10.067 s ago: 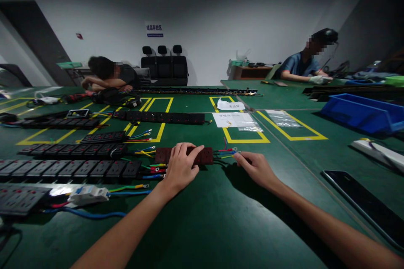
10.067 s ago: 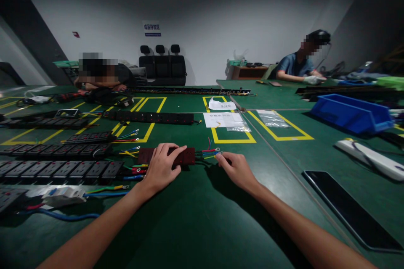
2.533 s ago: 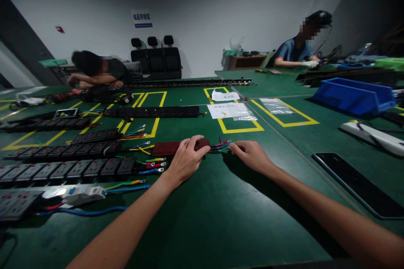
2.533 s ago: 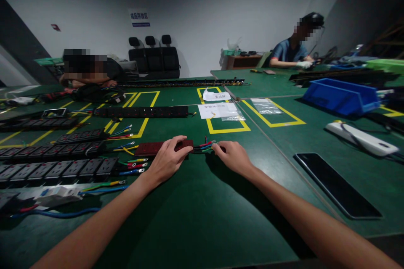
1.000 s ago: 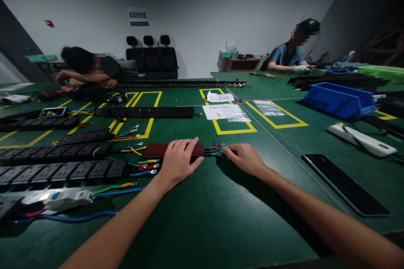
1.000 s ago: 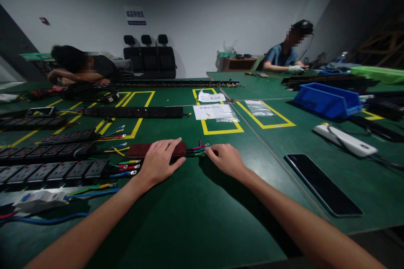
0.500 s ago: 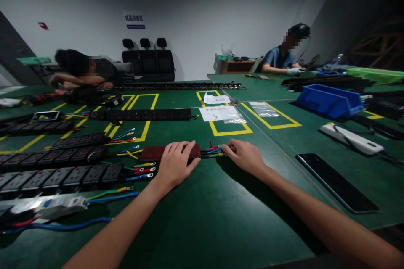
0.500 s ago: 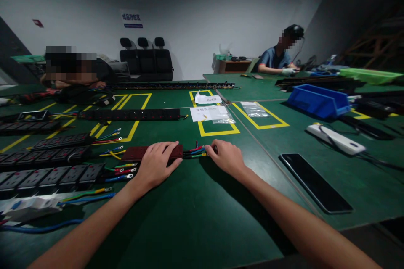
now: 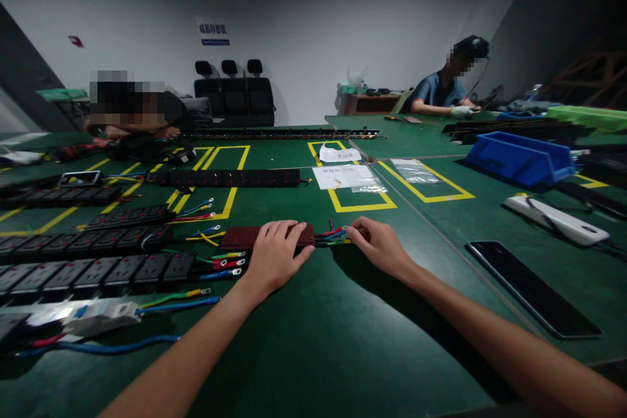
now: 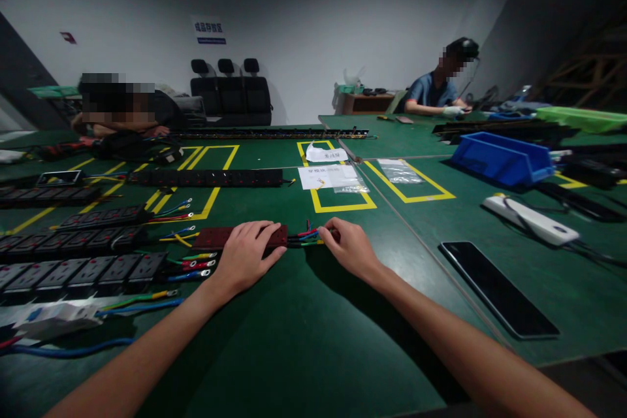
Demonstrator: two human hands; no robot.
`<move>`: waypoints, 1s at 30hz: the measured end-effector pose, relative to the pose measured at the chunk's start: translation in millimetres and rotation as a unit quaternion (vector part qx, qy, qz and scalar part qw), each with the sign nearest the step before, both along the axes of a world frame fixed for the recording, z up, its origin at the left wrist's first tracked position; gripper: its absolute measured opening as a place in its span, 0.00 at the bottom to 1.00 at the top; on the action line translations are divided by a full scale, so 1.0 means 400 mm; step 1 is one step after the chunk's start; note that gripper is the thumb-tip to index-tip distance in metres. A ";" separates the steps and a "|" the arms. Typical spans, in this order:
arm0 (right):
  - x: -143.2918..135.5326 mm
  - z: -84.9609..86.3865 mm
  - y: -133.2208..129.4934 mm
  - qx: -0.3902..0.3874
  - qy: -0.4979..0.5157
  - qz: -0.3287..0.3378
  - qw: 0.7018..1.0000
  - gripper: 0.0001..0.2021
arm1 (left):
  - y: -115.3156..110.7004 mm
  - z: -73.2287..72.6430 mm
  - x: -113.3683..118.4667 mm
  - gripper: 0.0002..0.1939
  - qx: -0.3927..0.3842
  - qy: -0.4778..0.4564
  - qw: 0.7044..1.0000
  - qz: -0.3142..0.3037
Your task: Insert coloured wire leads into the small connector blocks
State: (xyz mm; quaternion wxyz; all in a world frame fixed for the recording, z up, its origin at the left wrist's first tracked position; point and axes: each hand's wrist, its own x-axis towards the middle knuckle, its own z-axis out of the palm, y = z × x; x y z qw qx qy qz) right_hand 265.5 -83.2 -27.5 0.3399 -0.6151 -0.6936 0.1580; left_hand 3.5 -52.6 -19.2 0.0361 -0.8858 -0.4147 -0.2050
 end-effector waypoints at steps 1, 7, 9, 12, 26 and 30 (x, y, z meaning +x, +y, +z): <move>-0.002 0.002 -0.003 0.006 0.002 0.006 1.000 0.19 | 0.000 0.000 0.000 0.24 0.001 -0.001 1.000 0.000; -0.003 0.010 -0.013 0.047 -0.028 0.043 0.998 0.17 | -0.001 0.000 -0.001 0.23 0.003 -0.003 1.000 0.001; 0.001 0.009 -0.011 0.047 -0.035 0.041 0.997 0.17 | -0.001 -0.001 -0.001 0.23 0.003 -0.003 1.000 0.001; 0.009 0.004 -0.004 0.034 -0.041 0.031 0.998 0.17 | -0.001 -0.002 -0.001 0.24 0.000 -0.003 1.000 0.001; 0.018 -0.008 0.008 -0.019 -0.087 -0.015 0.996 0.18 | -0.001 -0.003 -0.003 0.24 -0.001 -0.004 1.000 -0.003; 0.019 -0.010 0.011 -0.031 -0.105 -0.021 0.994 0.18 | 0.000 -0.004 -0.004 0.24 0.002 -0.003 1.000 -0.003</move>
